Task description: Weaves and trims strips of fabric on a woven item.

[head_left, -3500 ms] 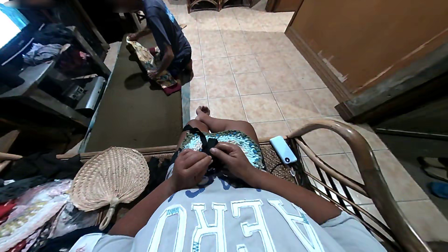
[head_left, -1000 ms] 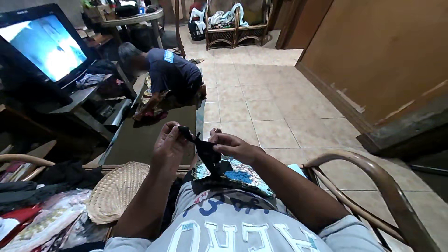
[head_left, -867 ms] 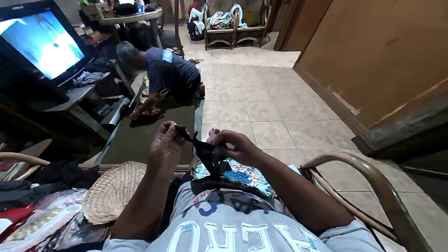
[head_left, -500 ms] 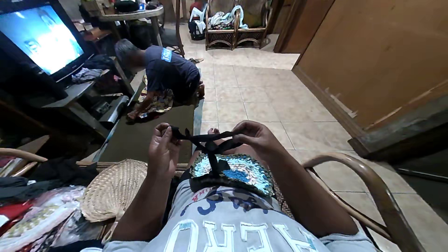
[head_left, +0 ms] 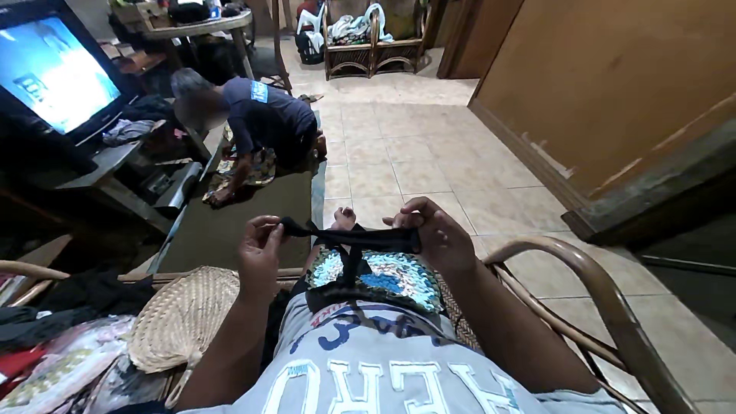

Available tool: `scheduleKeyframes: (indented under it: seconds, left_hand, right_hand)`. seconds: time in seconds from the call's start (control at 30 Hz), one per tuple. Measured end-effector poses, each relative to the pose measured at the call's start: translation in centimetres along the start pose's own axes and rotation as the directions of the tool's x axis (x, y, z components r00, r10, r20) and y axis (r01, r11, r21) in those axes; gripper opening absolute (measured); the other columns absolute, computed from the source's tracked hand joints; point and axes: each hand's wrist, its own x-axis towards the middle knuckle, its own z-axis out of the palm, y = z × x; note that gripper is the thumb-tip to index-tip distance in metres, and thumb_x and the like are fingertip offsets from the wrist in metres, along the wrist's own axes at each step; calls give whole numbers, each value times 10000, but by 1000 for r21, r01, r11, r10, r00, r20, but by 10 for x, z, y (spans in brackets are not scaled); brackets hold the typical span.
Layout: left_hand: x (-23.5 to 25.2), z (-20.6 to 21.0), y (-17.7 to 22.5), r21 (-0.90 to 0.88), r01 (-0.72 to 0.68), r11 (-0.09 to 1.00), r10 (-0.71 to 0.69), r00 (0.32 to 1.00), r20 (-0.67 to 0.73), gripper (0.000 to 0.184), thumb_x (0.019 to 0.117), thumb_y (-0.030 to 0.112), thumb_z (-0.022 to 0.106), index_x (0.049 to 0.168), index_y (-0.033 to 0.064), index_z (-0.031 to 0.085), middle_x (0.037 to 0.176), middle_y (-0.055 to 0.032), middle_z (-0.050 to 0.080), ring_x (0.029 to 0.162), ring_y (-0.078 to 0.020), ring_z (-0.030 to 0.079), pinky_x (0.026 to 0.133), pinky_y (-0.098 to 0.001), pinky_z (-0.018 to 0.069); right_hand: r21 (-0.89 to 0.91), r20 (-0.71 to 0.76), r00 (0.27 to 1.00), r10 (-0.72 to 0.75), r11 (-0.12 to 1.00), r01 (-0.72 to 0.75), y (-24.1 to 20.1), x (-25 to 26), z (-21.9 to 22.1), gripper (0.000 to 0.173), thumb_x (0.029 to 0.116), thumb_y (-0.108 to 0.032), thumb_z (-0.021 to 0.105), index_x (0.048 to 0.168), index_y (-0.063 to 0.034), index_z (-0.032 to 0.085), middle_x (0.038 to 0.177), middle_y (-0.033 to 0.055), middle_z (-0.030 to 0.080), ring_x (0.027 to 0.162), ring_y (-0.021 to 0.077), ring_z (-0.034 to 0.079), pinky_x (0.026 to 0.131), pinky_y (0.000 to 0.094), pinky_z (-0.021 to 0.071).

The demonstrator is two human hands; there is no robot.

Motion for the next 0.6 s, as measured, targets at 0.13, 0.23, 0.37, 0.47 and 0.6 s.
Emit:
scheduleKeyframes:
  seconds: [0.13, 0.23, 0.37, 0.47, 0.6]
  left_hand:
    - [6, -12, 5, -80, -198, 977, 188, 975, -121, 263, 979, 11, 574, 1108, 227, 649, 993, 141, 696, 925, -42, 677, 877, -304, 588]
    - [12, -13, 18, -160, -208, 965, 187, 973, -135, 282, 998, 44, 561, 1079, 279, 695, 1008, 144, 706, 932, -39, 674, 872, -284, 579]
    - [30, -17, 40, -232, -202, 952, 194, 979, -55, 290, 1004, 61, 527, 1136, 272, 677, 1054, 134, 693, 945, -38, 663, 868, -272, 568]
    - [39, -12, 60, -303, -174, 937, 200, 978, 55, 264, 1039, 113, 511, 1160, 282, 674, 1060, 136, 694, 955, -23, 664, 878, -241, 567]
    - [36, -3, 66, -520, 17, 854, 56, 991, 124, 346, 1058, 65, 386, 1180, 203, 679, 1039, 48, 725, 991, -126, 707, 955, -377, 582]
  right_hand:
    - [-798, 144, 989, -22, 589, 129, 1, -5, -8, 479, 997, -499, 519, 1116, -87, 732, 848, -8, 673, 846, 122, 608, 959, 454, 441]
    - [-442, 110, 993, 39, 897, 14, 1, -10, -4, 456, 1007, -595, 497, 1123, -217, 724, 989, -122, 695, 900, -18, 623, 837, 214, 526]
    - [113, 177, 972, -156, 984, 137, -21, -2, 11, 567, 999, -675, 393, 1155, -222, 696, 998, -67, 688, 937, 80, 662, 888, 333, 570]
    - [211, 227, 954, -194, 967, 147, -36, 5, 22, 430, 1008, -558, 498, 1172, -216, 700, 1083, -24, 722, 1020, 112, 684, 925, 346, 570]
    - [226, 264, 948, -179, 967, 119, -48, 10, 33, 171, 987, -154, 634, 1147, -151, 691, 1069, -2, 698, 905, 77, 678, 788, 244, 587]
